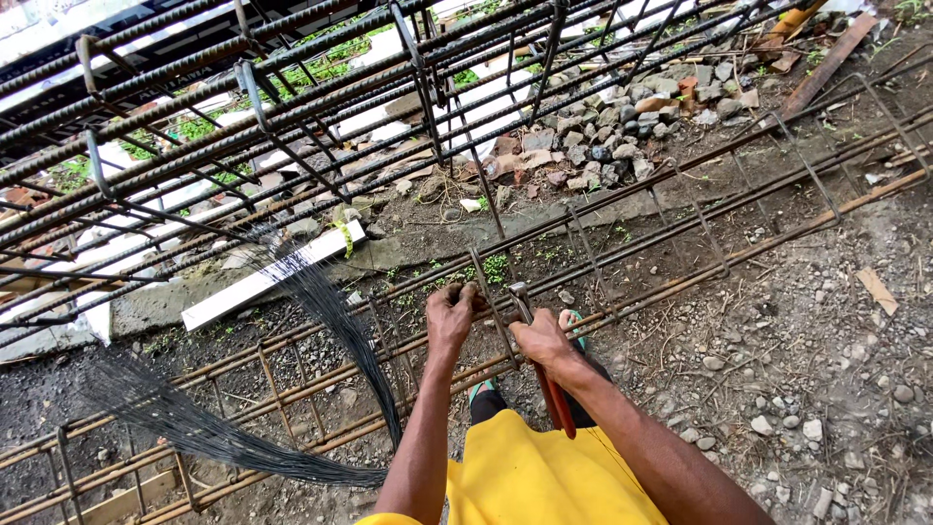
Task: The person ties a rebar mesh structure using wire and pliers. They wrap wire around the intersections of the steel bars and twist it tight with the pliers to secure the mesh.
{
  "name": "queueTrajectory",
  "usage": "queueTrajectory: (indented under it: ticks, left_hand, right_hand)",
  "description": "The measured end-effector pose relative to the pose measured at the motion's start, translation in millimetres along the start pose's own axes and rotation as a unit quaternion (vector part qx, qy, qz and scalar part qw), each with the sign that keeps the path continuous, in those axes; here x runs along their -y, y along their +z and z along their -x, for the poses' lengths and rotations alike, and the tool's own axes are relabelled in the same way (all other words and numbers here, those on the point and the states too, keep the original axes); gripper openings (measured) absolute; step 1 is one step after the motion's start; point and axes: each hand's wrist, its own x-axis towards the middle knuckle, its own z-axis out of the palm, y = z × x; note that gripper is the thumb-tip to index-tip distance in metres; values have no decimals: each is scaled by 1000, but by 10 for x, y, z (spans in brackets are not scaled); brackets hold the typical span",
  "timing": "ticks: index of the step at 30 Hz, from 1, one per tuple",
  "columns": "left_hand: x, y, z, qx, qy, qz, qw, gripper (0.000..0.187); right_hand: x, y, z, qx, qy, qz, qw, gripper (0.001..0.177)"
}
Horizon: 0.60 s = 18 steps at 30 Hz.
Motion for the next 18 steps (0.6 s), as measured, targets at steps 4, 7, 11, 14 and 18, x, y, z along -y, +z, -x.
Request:
queueTrajectory:
  ticks: [4, 7, 11, 14, 18]
  left_hand:
    - [142, 28, -147, 18, -4, -135, 991, 31]
    - [322, 122, -307, 75, -77, -230, 967, 24]
    - [550, 253, -505, 119, -96, -209, 966, 26]
    - [286, 118, -397, 136, -115, -90, 980, 29]
    - [2, -43, -220, 100, -151, 132, 974, 41]
  right_hand:
    - [-209, 151, -206, 13, 11, -78, 997, 19]
    - [-292, 254, -208, 73, 22, -217, 973, 6]
    - [-315, 156, -132, 131, 54, -278, 950, 9]
    - [-134, 30, -2, 119, 38, -276, 953, 10]
    - [-9, -10, 65, 105, 16, -270, 957, 10]
